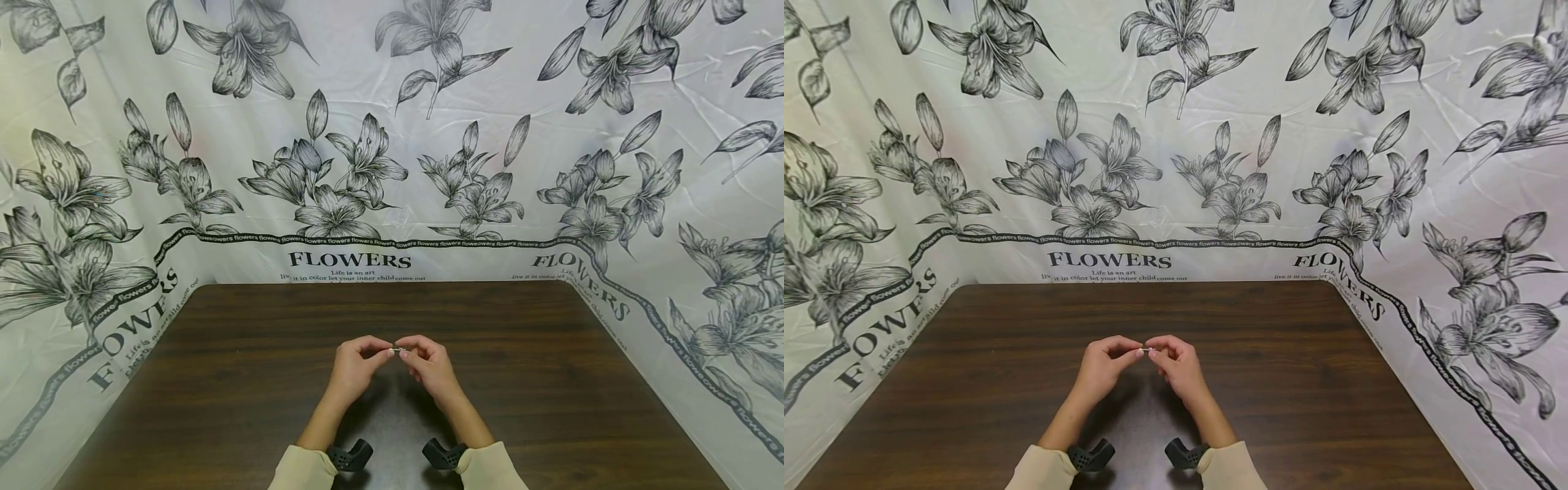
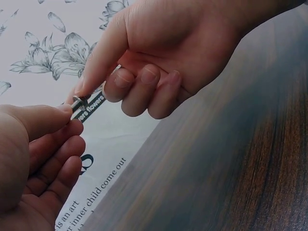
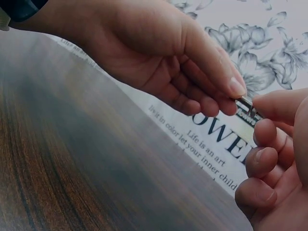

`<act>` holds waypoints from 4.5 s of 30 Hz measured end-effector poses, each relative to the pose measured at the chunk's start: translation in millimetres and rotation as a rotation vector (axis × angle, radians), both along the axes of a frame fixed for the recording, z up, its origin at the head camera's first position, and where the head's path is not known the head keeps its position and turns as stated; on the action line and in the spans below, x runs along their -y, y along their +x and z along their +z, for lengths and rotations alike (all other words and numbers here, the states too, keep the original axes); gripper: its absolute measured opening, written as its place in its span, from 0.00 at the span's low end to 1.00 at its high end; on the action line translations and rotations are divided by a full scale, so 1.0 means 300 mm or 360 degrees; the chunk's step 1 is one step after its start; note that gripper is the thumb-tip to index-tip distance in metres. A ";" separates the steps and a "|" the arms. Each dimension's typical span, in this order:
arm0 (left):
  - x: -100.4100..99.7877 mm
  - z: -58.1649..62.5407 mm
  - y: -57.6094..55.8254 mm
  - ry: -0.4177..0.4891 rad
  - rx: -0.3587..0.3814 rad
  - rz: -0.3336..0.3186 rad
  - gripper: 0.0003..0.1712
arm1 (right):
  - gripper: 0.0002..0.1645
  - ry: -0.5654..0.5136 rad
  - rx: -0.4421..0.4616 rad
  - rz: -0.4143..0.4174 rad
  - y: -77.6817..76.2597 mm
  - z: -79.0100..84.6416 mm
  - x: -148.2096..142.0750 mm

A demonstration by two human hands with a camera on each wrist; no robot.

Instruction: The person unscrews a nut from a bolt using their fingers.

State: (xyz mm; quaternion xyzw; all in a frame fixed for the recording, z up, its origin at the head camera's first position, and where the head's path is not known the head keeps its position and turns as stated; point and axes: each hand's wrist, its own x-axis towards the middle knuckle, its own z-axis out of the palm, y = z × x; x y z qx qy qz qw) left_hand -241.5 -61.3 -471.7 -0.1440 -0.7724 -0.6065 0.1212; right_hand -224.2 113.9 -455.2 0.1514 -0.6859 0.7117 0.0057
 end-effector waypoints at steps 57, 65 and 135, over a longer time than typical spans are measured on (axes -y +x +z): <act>0.000 0.019 0.004 0.0015 -0.0016 0.0005 0.04 | 0.11 -0.0104 -0.0149 0.0026 0.004 -0.007 -0.002; 0.000 0.015 0.002 0.0045 -0.0002 -0.0011 0.03 | 0.10 -0.0130 -0.0185 0.0020 0.005 -0.006 -0.002; -0.004 0.009 0.001 -0.0009 0.0050 0.0015 0.04 | 0.12 -0.0042 -0.0009 -0.0074 0.002 -0.010 0.009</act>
